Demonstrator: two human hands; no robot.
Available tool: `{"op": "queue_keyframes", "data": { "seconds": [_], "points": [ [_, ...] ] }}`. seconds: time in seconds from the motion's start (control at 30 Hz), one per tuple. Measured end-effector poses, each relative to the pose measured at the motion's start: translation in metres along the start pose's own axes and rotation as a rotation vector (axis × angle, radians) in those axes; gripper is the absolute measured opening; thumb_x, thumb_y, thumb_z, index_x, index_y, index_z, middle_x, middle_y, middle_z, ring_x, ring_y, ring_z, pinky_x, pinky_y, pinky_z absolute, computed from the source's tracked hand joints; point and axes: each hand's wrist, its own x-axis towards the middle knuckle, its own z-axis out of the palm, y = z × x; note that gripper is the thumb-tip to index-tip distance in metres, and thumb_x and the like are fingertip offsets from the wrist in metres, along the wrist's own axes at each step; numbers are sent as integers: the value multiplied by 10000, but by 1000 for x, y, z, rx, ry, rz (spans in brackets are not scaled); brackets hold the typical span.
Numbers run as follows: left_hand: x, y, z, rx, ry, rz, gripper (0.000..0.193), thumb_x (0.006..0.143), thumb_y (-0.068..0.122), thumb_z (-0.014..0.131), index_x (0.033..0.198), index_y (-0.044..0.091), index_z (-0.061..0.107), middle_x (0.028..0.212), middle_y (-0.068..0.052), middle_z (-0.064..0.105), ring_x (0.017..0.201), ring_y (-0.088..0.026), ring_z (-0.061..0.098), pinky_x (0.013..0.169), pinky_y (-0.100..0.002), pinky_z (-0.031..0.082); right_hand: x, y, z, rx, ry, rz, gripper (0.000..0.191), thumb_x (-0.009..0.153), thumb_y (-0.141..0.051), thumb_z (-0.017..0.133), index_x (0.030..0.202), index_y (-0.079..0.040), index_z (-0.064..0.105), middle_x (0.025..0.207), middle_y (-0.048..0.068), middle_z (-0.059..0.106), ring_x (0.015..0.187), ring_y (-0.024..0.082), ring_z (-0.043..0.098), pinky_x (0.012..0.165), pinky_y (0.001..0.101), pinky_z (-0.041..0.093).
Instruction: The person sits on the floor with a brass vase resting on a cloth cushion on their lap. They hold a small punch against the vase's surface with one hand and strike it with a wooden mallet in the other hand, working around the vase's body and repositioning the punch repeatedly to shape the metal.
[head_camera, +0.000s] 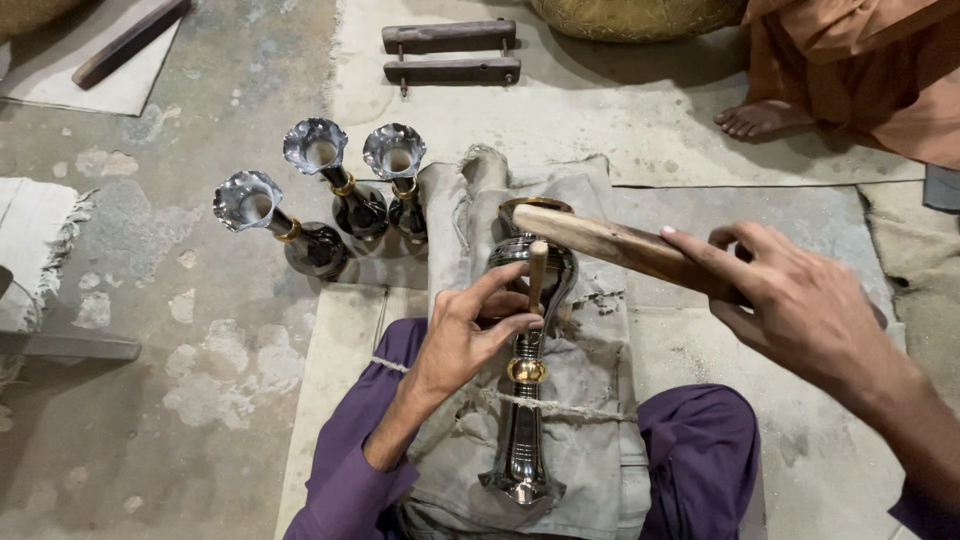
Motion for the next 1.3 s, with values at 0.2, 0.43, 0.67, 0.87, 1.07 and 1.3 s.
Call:
{"op": "queue_keyframes", "data": {
  "seconds": [0.2,0.43,0.67,0.87,1.07,1.3],
  "points": [
    [0,-1,1,-67,-8,-31,547,915,72,781,1415,34,561,1035,-151,811,987,-206,808,873,-320,664,5,7,-13,-80,165,-91,700,903,-264,701,1561,-366,486,1278,40,657,851,171,691,545,270,588],
    [-1,3,-1,-65,-18,-43,504,929,37,749,1399,16,567,1038,-159,812,1000,-209,807,883,-331,654,1,8,-50,47,213,-126,718,881,-246,713,1552,-344,476,1237,20,700,832,171,713,610,303,600],
    [-2,2,1,-51,0,-26,519,923,59,755,1405,35,565,1027,-145,811,986,-212,811,877,-323,662,-6,4,-57,267,322,-71,824,787,-165,721,1582,-206,508,1252,93,700,729,185,700,651,297,612],
    [-3,3,1,-56,-1,-26,532,917,49,762,1411,41,565,1025,-149,811,981,-217,808,872,-326,657,-14,7,-53,122,285,-1,820,799,-134,768,1568,-244,506,1162,68,728,740,207,730,731,331,645],
    [-3,0,1,-77,-6,-6,525,939,30,740,1429,41,553,1059,-143,806,1010,-212,806,885,-325,661,-19,16,-40,-54,228,-59,798,815,-172,763,1559,-276,493,1140,21,747,704,159,728,727,301,648],
    [-3,-1,2,-42,-2,-2,537,932,23,747,1433,40,554,1047,-137,808,991,-218,812,873,-325,667,-24,7,-43,-65,204,-39,745,834,-199,739,1528,-297,483,1154,-12,737,734,134,726,736,284,644]
  ]
}}
